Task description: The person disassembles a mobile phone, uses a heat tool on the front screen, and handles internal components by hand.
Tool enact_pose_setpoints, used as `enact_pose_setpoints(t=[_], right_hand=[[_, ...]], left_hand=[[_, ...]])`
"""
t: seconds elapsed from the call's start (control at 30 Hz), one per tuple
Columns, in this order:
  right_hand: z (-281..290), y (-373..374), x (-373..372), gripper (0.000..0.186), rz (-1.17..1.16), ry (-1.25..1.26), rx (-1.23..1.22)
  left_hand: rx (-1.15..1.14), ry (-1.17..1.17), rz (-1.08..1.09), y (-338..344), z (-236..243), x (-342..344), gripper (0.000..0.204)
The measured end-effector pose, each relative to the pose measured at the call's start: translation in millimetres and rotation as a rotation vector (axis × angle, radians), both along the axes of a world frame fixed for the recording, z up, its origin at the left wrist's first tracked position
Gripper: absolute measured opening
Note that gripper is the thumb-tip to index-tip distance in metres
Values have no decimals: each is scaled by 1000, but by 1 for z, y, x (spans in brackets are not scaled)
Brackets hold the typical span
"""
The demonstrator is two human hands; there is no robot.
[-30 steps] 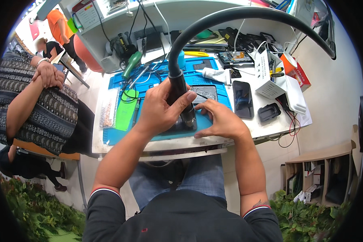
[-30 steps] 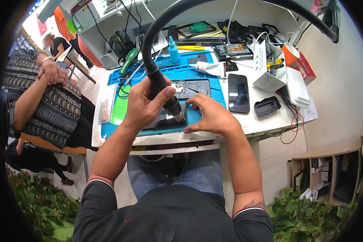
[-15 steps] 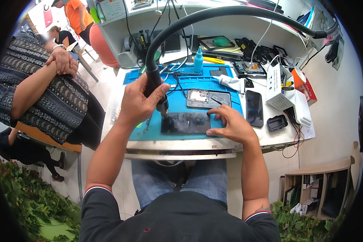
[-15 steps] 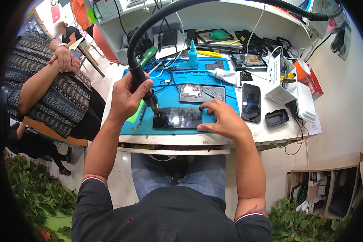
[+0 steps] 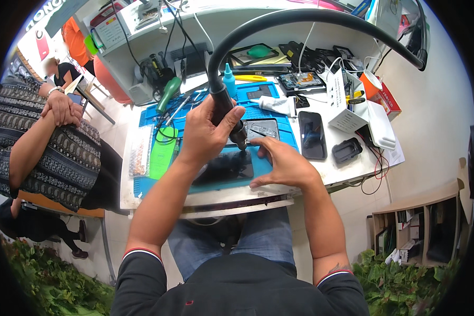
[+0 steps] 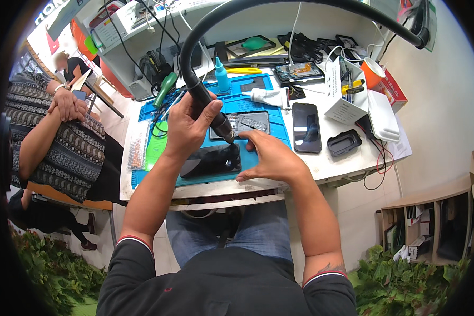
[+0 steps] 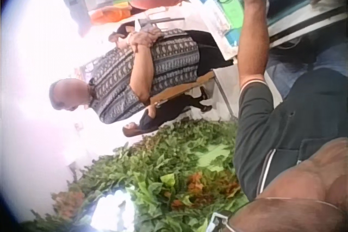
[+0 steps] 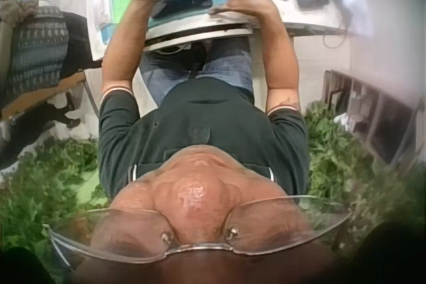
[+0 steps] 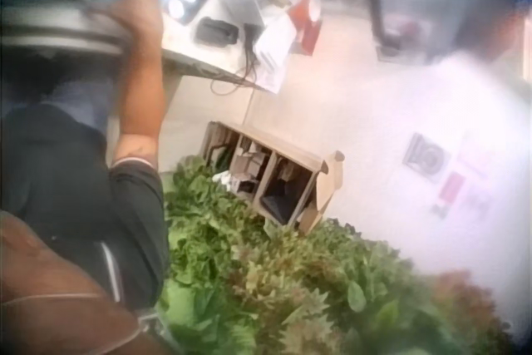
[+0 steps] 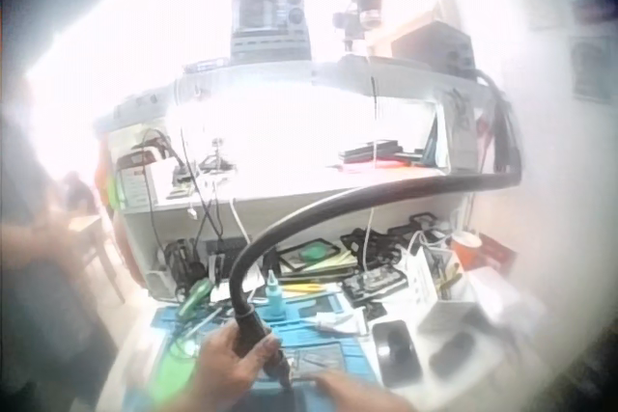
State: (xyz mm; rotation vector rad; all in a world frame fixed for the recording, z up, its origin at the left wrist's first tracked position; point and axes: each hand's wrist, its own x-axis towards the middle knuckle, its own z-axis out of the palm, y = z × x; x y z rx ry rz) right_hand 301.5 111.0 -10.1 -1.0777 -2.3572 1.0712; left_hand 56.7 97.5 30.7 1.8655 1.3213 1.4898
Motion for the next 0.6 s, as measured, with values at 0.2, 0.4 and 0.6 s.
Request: enact_pose_setpoints(t=[0.2,0.4,0.6], right_hand=[[-15,3,3,109,41,63,91],[-8,2,4,95,47,33,61],[-6,3,0,80,33,-23,30]], left_hand=[[-22,-1,-57,-6,3,14,35],[-81,-16,-132,-30,3,11,32],[-120,33,-81,-55,9,-14,31]])
